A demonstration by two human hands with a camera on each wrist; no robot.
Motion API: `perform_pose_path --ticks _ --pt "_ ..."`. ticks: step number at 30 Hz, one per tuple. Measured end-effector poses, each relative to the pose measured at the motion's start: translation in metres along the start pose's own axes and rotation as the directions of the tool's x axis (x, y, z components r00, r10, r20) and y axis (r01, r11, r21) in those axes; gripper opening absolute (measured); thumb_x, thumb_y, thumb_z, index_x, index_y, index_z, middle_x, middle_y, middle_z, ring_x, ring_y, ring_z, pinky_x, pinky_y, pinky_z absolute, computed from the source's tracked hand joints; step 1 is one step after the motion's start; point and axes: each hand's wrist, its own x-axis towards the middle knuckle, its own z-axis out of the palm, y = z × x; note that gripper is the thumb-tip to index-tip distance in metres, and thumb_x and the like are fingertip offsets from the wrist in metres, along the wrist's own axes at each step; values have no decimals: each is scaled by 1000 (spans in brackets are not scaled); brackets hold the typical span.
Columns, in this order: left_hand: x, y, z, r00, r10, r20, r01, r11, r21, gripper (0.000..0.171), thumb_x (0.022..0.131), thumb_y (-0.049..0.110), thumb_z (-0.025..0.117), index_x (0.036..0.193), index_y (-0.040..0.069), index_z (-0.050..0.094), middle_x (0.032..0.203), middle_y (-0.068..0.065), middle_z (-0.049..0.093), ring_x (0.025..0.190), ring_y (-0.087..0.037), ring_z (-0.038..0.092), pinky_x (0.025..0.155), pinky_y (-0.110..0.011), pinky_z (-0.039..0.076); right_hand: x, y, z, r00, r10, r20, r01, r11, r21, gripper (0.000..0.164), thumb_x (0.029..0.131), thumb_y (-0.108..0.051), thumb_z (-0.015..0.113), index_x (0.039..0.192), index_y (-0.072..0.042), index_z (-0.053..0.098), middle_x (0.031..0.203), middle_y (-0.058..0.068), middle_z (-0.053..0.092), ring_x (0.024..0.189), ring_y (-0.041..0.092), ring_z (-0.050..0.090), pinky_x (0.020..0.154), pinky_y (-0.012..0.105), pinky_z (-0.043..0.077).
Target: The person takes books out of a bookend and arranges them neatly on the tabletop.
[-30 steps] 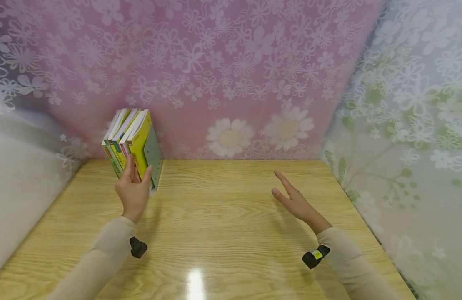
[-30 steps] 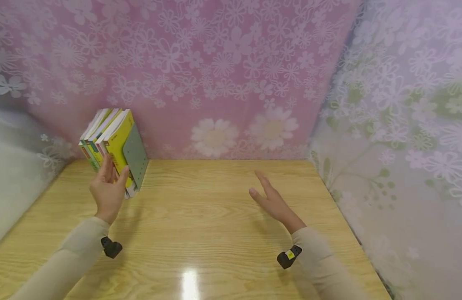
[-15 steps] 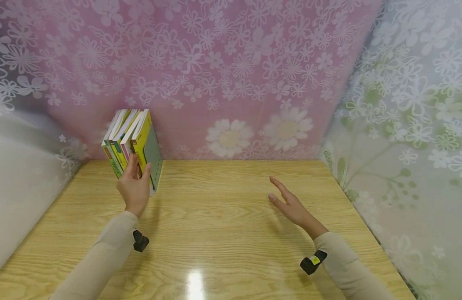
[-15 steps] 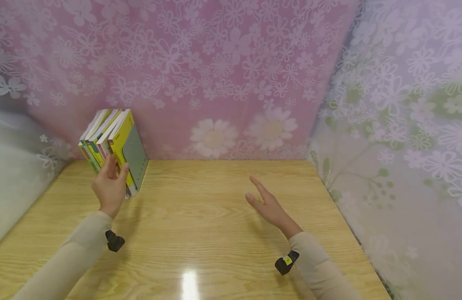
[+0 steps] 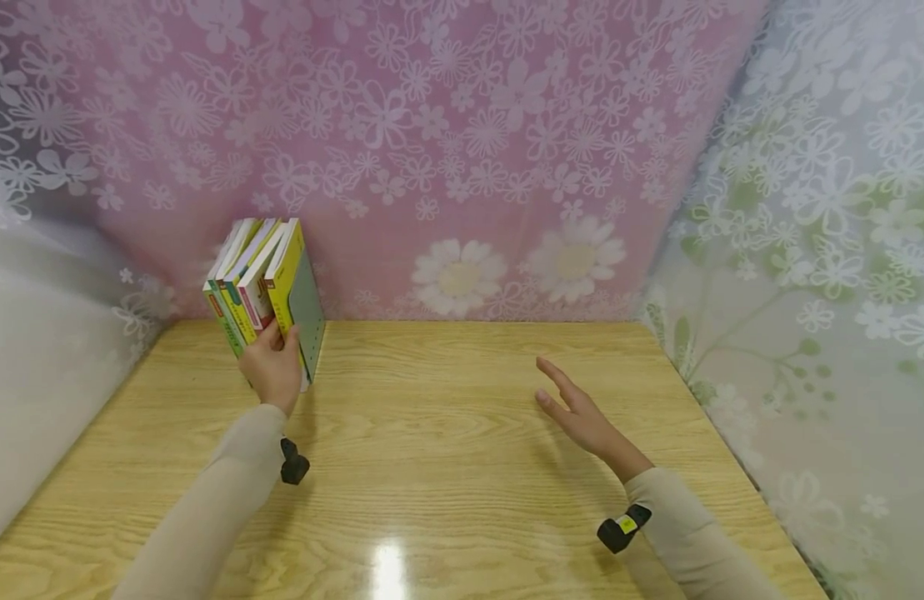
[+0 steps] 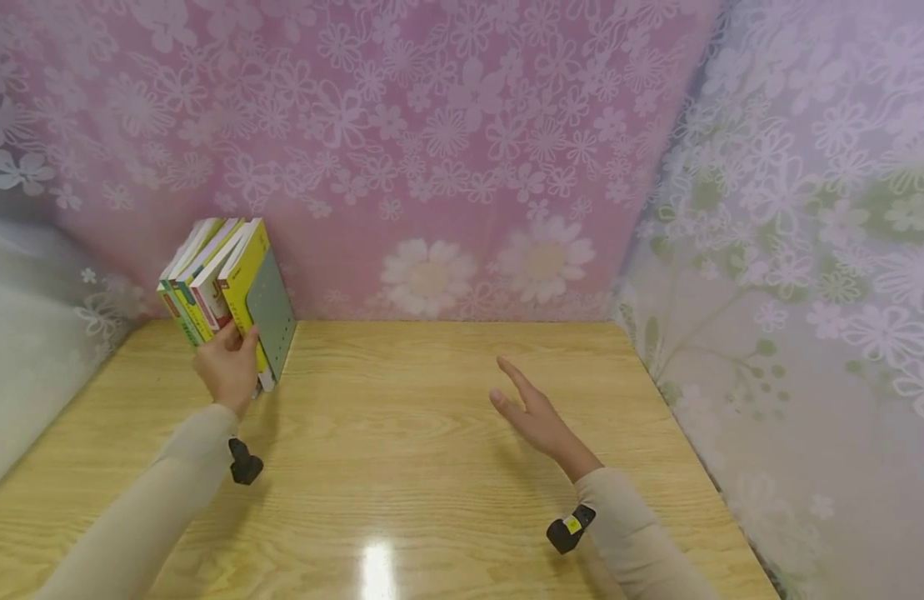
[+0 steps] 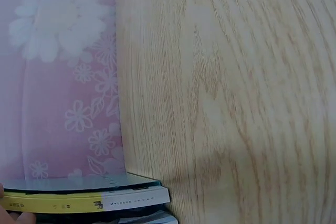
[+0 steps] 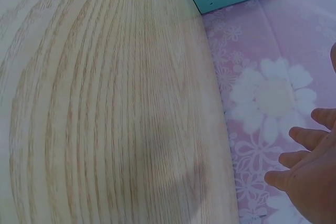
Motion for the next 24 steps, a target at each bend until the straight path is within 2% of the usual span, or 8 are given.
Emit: perform_pose_path --ticks 3,5,7,10,14,17,21,24 --pt "-1 -1 -3 1000 -19 -2 19 1000 17 31 92 13 66 119 -2 67 110 -18 68 97 -28 68 77 -23 56 0 0 2 1000 2 2 -2 1000 6 57 105 -24 40 154 -11 16 158 17 16 144 42 10 108 70 13" --pt "-3 -1 -6 999 -40 2 40 999 13 30 91 14 66 118 -1 68 108 -17 69 95 -27 69 72 -11 51 1 0 3 1000 1 5 -1 1000 9 57 105 -24 40 154 -10 16 158 18 16 144 42 10 108 70 13" --pt "-5 0 -9 999 -52 10 52 999 16 31 91 16 66 117 -1 68 107 -17 70 92 -25 69 67 -5 46 1 -1 4 1000 -1 10 1 1000 10 57 105 -23 40 154 -9 16 158 19 16 144 44 10 107 71 13" --pt "-9 2 -15 997 -66 35 66 998 11 33 92 20 66 118 0 67 107 -16 70 86 -15 67 66 -5 44 2 -2 5 1000 -4 8 4 1000 9 57 105 -23 40 154 -6 16 157 21 16 143 45 10 107 71 13" --pt "-16 1 -24 996 -67 54 67 998 -12 35 91 22 67 118 -1 67 107 -17 70 77 6 60 66 -5 46 4 0 7 1000 2 9 -3 1000 19 56 105 -23 40 154 -9 18 158 19 17 143 44 10 108 70 14" --pt "-21 -2 -30 998 -35 55 38 998 -50 34 90 19 68 116 -3 68 104 -20 70 72 14 58 65 -4 48 4 3 9 1000 7 27 -8 999 35 55 105 -21 40 154 -12 17 158 17 16 144 43 9 108 70 13" --pt "-24 -5 -32 998 29 53 -26 998 -63 31 89 16 68 114 -3 69 101 -21 71 73 13 59 66 -4 48 3 6 9 999 -6 43 4 999 44 55 104 -19 40 154 -11 17 158 19 14 144 44 8 106 72 12" --pt "-21 -5 -31 998 44 45 -43 999 -31 31 89 16 69 115 -2 69 101 -19 71 81 0 67 67 -4 47 6 5 10 999 -21 45 19 999 43 55 105 -19 40 154 -10 17 158 20 15 144 44 8 107 71 13"
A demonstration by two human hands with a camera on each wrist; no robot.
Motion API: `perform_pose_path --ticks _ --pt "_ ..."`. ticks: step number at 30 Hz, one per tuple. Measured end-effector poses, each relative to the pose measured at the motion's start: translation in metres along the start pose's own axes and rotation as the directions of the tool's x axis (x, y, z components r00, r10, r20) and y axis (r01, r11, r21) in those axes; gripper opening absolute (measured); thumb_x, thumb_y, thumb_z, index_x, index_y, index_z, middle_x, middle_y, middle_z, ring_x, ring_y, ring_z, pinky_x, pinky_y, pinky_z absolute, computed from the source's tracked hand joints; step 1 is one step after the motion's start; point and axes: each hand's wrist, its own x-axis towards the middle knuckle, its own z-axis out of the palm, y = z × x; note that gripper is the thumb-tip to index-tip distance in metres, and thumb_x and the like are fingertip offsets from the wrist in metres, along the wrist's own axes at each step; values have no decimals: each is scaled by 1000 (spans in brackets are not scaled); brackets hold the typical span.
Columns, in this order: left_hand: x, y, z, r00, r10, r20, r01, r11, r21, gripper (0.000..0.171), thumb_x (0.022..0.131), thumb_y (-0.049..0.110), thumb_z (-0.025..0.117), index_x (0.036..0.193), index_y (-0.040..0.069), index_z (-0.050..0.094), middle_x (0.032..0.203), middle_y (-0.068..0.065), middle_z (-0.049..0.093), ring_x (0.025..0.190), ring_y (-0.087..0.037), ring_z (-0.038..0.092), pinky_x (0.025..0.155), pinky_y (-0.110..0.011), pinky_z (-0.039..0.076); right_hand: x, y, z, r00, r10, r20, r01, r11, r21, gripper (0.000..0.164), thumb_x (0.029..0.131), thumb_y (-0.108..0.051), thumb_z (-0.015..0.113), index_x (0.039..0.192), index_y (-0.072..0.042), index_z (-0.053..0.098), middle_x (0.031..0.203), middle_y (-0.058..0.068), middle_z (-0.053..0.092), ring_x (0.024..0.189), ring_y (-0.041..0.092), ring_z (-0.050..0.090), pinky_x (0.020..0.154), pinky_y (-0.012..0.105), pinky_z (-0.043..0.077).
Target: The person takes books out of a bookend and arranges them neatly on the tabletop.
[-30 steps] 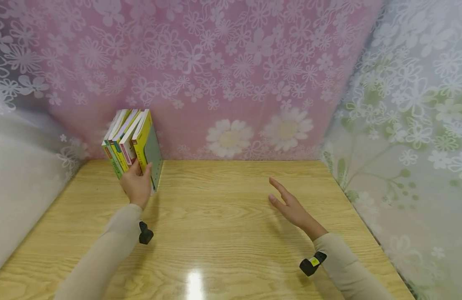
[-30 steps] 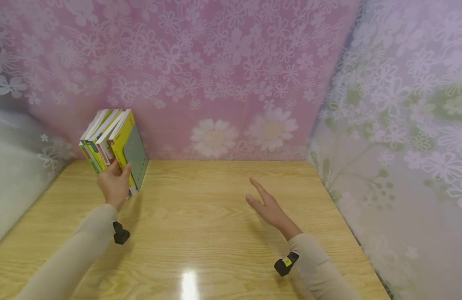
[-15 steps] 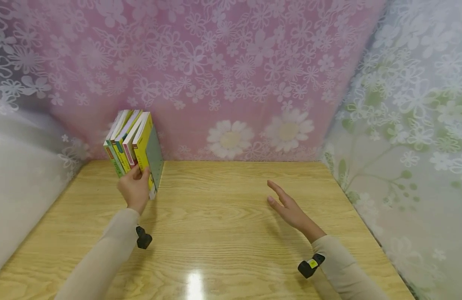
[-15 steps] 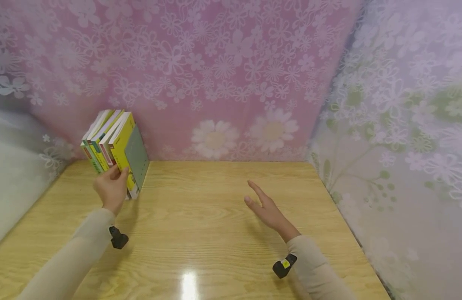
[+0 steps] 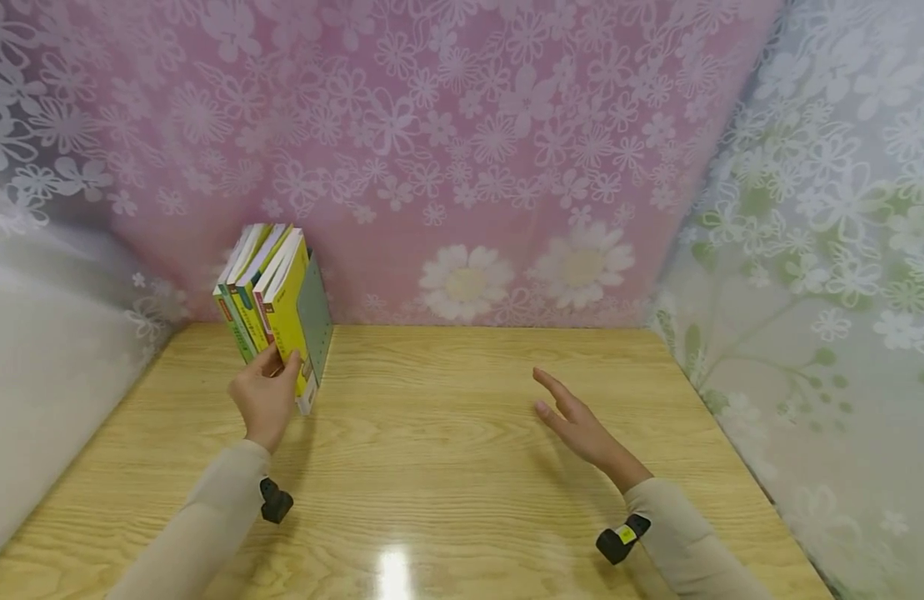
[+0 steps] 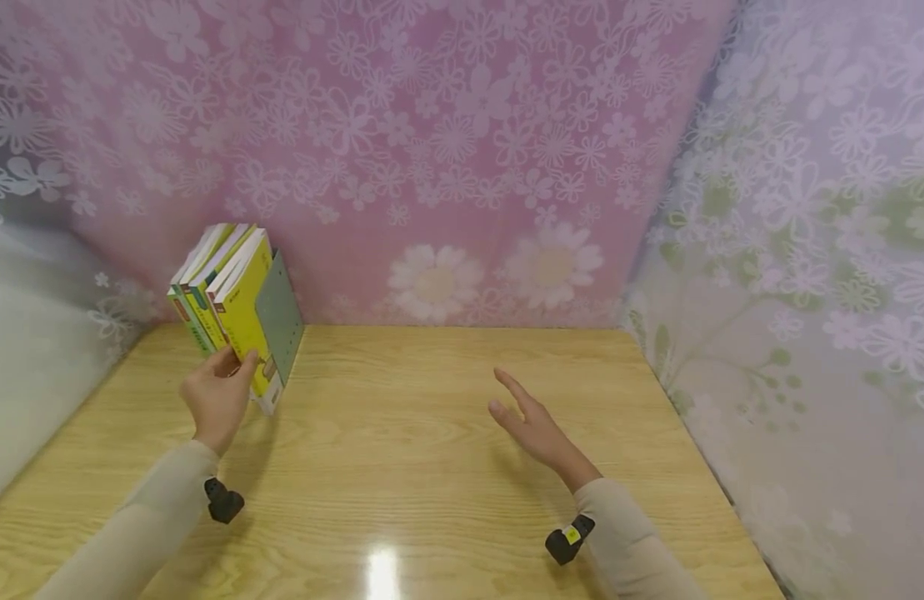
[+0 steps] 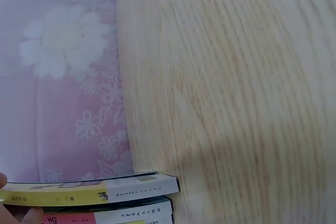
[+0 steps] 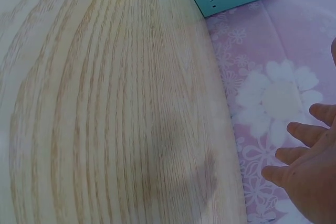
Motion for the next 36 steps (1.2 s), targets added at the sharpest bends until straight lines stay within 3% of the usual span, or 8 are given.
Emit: perform_pose_path --ticks 5,12,16,23,31,36 --pt "6 2 3 1000 14 -8 -13 996 84 33 86 16 73 112 -3 70 101 -19 71 88 -29 70 63 0 42 1 -2 0 1000 -3 -4 3 1000 6 56 105 -22 39 154 -7 16 158 20 15 144 44 9 108 70 14" --pt "10 3 1 996 90 -17 -87 988 128 22 85 8 72 98 -9 72 89 -24 71 82 -34 69 60 2 37 2 -4 0 1000 -18 2 18 999 31 56 105 -21 39 154 -7 16 158 20 14 144 43 9 108 70 13" --pt "5 6 -5 998 62 30 -65 991 118 20 87 8 69 98 -8 71 94 -22 71 83 -27 68 62 1 40 2 -4 0 1000 -24 2 24 999 38 56 105 -21 39 153 -6 16 158 21 14 144 43 9 108 70 13" --pt "-11 15 -22 996 41 82 -47 997 67 21 86 4 68 102 -10 71 94 -26 70 68 17 55 58 -2 44 2 -1 3 1000 -27 -6 27 998 50 55 105 -19 39 153 -5 17 157 22 15 143 44 10 108 70 14" --pt "-29 34 -44 989 65 132 -73 996 51 23 84 2 70 105 -8 71 90 -23 71 64 16 57 56 -5 47 3 -1 7 1000 -19 -4 19 998 67 55 105 -20 40 153 -7 18 158 19 16 144 41 11 110 67 13" --pt "-42 50 -57 984 25 176 -35 998 51 24 84 4 71 106 -7 71 92 -24 71 65 14 60 58 -7 49 6 -1 11 1000 -22 10 21 997 78 55 105 -20 40 153 -7 18 158 19 16 144 41 10 110 67 13"
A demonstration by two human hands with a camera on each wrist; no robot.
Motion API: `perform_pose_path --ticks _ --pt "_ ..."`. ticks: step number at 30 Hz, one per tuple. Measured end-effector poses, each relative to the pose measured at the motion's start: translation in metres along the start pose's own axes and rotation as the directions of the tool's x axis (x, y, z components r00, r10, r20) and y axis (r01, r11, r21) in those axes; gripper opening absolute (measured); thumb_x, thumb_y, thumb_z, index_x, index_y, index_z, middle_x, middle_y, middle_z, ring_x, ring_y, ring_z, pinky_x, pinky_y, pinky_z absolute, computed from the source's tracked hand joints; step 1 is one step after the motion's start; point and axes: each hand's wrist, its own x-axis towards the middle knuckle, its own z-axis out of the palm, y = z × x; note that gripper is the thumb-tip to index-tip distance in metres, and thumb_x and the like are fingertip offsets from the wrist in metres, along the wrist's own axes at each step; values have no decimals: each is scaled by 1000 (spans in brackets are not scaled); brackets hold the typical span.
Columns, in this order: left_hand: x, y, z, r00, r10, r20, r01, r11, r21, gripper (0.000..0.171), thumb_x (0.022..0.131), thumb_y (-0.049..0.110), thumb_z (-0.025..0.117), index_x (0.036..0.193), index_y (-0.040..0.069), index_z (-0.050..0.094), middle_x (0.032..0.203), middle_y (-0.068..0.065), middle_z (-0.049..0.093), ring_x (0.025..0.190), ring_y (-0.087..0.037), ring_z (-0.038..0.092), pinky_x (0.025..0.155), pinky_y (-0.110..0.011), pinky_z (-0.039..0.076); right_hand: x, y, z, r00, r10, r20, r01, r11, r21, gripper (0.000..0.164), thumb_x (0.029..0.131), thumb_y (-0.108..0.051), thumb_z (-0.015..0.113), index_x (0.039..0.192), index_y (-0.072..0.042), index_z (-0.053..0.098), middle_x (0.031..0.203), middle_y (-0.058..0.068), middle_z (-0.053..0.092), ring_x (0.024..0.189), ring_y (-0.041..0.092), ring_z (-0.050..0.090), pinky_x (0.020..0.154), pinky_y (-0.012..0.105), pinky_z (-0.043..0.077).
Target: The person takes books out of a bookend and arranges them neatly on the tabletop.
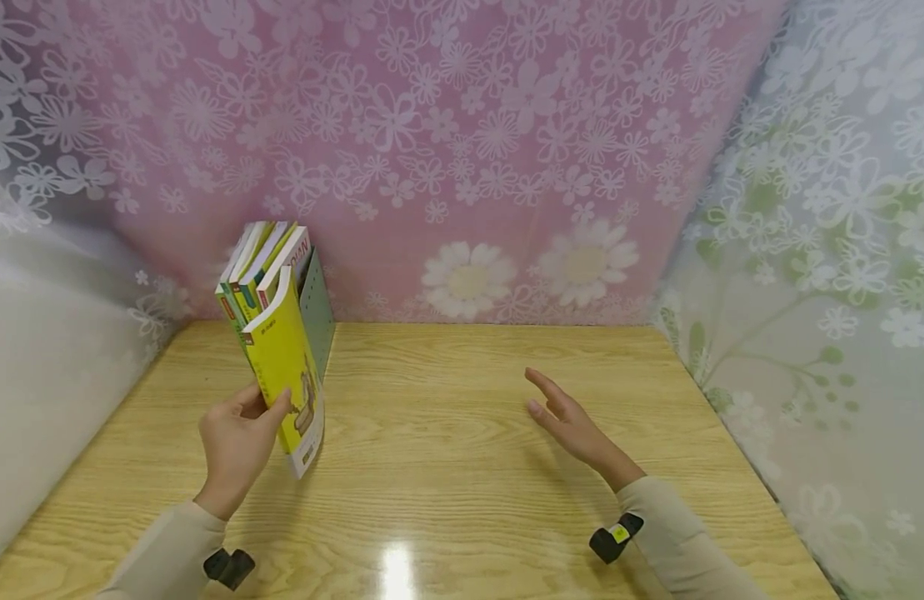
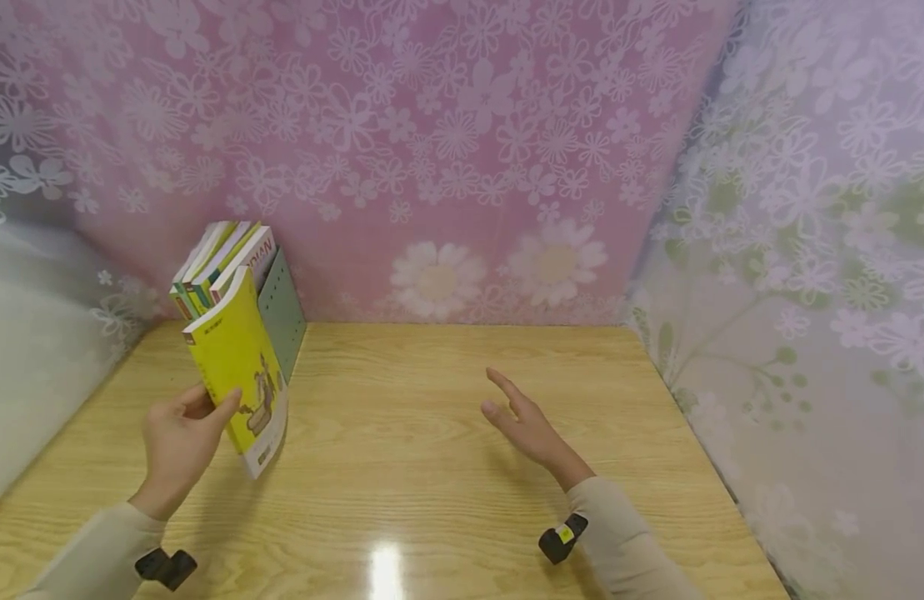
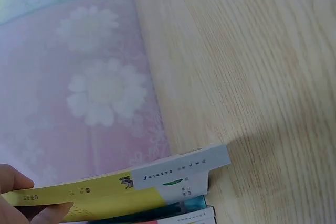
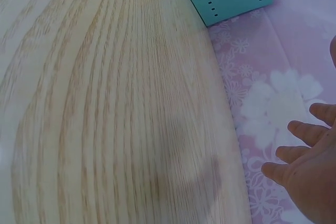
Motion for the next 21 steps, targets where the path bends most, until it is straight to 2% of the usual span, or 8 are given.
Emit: perform_pose_path --ticks 5,8,11,14,17,21 --pt "-14 13 -7 997 -68 47 69 997 -36 26 85 5 71 107 -7 70 96 -24 70 68 8 64 60 -11 52 2 -1 3 1000 6 9 -6 1000 -4 55 105 -21 40 154 -9 18 158 18 16 144 42 10 109 68 13" --pt "-21 22 -6 993 -86 78 90 994 -59 23 85 3 71 106 -7 71 96 -24 70 68 4 66 62 -13 54 3 -2 6 1000 -6 10 6 1000 1 55 104 -19 41 153 -8 19 158 18 16 144 42 10 110 67 13" --pt "-27 30 -3 989 -65 135 79 992 -103 22 85 0 70 105 -9 70 95 -25 70 69 1 67 61 -15 55 4 -3 9 1000 -16 12 16 1000 12 55 104 -18 41 153 -8 18 158 19 16 144 41 11 110 66 13" --pt "-32 37 4 979 -4 204 39 985 -167 25 85 -3 69 108 -11 68 97 -27 69 73 -1 68 62 -18 56 5 -5 12 1000 -18 14 17 999 31 56 104 -19 42 153 -9 19 158 18 17 145 39 12 111 64 14" --pt "-35 41 12 961 47 272 20 971 -238 27 85 -5 68 111 -12 66 98 -28 68 78 -2 69 64 -20 57 5 -6 15 999 -26 23 25 999 47 56 104 -19 43 154 -11 19 158 16 18 144 38 14 111 64 15" --pt "-37 42 25 928 57 369 59 953 -298 28 87 -1 68 113 -11 65 99 -27 69 83 -5 69 69 -22 57 4 -9 19 998 -39 43 36 998 60 56 104 -18 43 154 -10 19 157 16 19 144 38 16 111 65 16"
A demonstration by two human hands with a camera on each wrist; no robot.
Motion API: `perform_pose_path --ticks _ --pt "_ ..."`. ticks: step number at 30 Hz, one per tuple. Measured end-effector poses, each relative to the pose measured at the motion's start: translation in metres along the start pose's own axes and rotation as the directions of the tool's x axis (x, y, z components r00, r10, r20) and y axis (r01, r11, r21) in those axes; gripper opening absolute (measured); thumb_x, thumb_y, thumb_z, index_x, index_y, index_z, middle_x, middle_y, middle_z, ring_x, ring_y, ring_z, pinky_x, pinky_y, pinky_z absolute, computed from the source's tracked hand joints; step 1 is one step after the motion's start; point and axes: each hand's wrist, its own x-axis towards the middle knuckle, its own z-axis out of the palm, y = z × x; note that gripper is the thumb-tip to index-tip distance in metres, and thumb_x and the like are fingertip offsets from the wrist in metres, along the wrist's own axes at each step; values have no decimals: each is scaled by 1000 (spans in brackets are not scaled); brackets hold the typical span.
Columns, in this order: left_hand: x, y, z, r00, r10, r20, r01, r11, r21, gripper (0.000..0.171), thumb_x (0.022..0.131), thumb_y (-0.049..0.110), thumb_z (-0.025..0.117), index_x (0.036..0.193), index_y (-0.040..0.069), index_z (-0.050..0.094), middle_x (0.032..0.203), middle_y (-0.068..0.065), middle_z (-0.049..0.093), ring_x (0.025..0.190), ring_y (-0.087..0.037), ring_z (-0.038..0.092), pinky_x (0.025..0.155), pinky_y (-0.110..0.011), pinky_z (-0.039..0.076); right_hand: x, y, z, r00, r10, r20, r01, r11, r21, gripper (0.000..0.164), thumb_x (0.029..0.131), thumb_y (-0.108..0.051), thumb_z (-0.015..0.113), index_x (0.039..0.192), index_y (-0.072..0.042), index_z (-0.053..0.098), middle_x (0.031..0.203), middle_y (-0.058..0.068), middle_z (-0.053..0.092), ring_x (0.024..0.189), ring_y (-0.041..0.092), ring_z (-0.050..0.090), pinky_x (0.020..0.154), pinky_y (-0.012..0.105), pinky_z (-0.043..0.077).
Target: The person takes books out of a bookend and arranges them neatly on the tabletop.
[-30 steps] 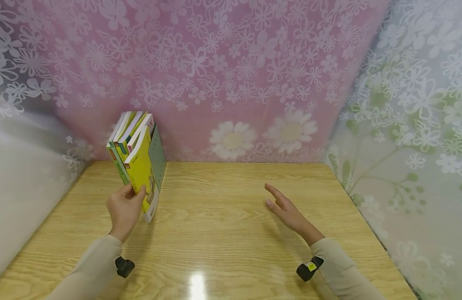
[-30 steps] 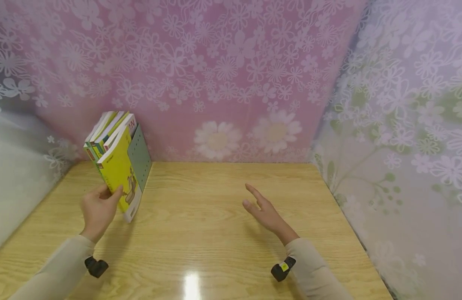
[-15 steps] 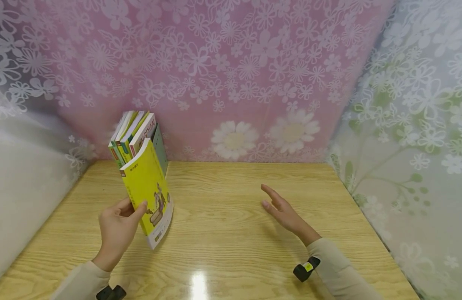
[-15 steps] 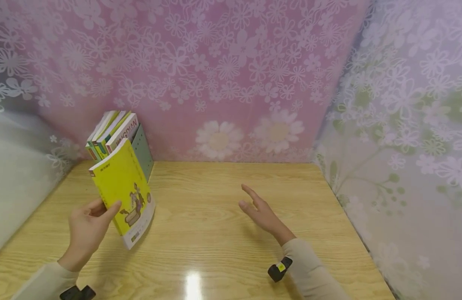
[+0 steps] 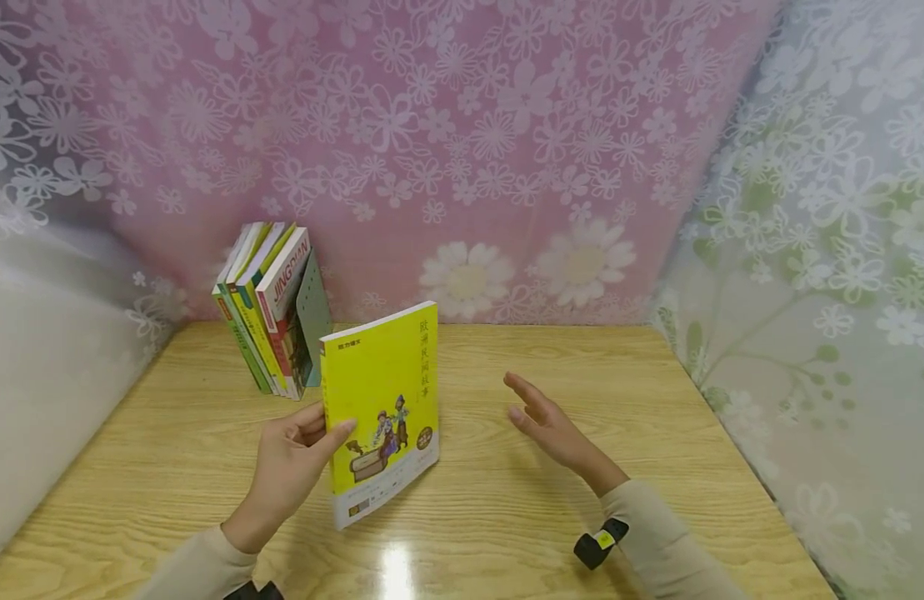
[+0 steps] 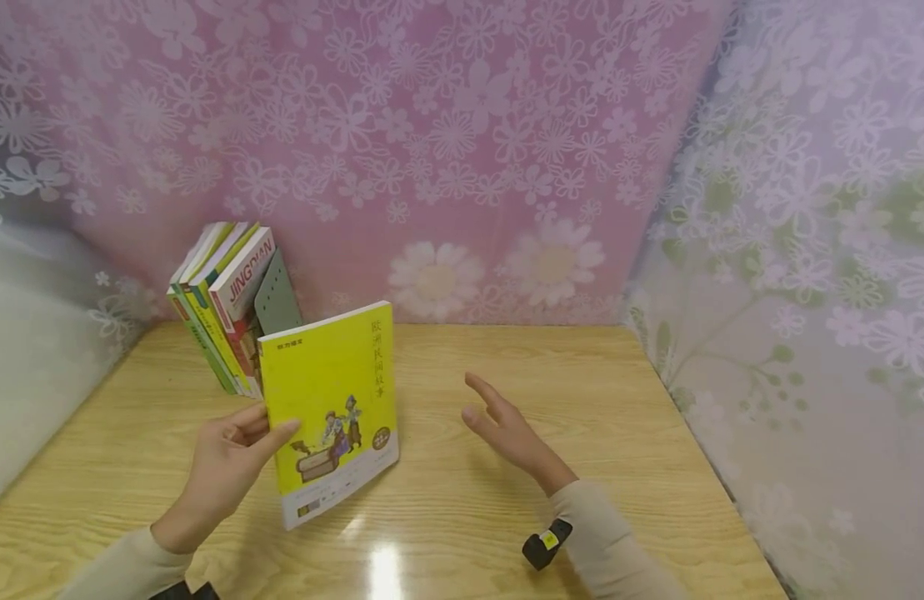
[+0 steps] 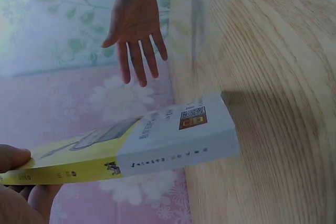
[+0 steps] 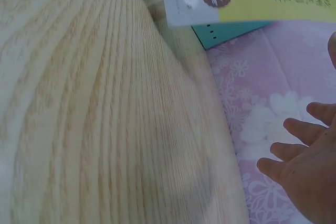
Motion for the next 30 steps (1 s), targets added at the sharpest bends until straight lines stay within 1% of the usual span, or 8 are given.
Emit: perform_pose_path --ticks 5,9,11,15,18,22,26,30 --pt "8 -10 14 993 -23 113 32 996 -81 34 89 3 67 119 -11 62 105 -27 67 89 -9 69 75 -24 56 -1 -7 6 999 28 17 -28 999 36 57 103 -17 45 154 -10 19 157 17 21 144 36 17 112 63 16" --pt "14 -17 24 982 -31 187 63 984 -169 37 89 4 66 122 -12 59 109 -26 66 91 -13 69 77 -27 57 -1 -10 11 997 61 47 -66 990 122 59 103 -18 46 154 -10 18 157 15 21 145 34 17 113 61 18" --pt "17 -18 28 973 -42 227 91 973 -212 39 90 5 66 124 -11 58 112 -24 66 93 -15 69 79 -28 57 -1 -10 12 995 74 74 -87 977 193 59 103 -19 46 154 -13 18 155 14 27 142 34 26 112 57 25" --pt "22 -19 35 955 -42 292 129 950 -285 42 90 5 66 128 -11 55 116 -22 64 98 -16 68 82 -30 56 -4 -11 12 987 105 122 -137 948 288 57 102 -20 49 153 -16 23 144 13 44 126 29 49 104 40 42" --pt "25 -20 37 947 -31 321 141 936 -323 42 91 2 64 128 -13 53 115 -17 66 98 -16 68 81 -30 57 -6 -10 12 980 130 152 -170 942 290 55 101 -21 51 150 -14 29 137 13 50 118 25 55 99 33 44" --pt "28 -21 39 937 -25 349 155 924 -348 42 91 1 63 129 -14 52 112 -9 69 96 -15 69 78 -30 57 -7 -8 12 975 132 176 -182 935 305 52 101 -20 51 148 -12 33 133 15 55 115 25 58 97 36 47" --pt "31 -23 41 931 -35 364 176 915 -362 43 91 3 63 129 -13 52 114 -11 68 96 -18 69 78 -32 58 -7 -6 11 978 114 177 -169 927 336 51 101 -17 51 148 -10 34 129 17 59 111 26 62 92 38 51" --pt "32 -25 43 933 -51 356 190 910 -367 43 91 3 64 129 -13 52 113 -14 68 95 -19 69 78 -33 58 -7 -6 12 979 115 171 -169 922 348 52 101 -17 51 149 -10 33 127 18 60 108 26 64 88 39 54"
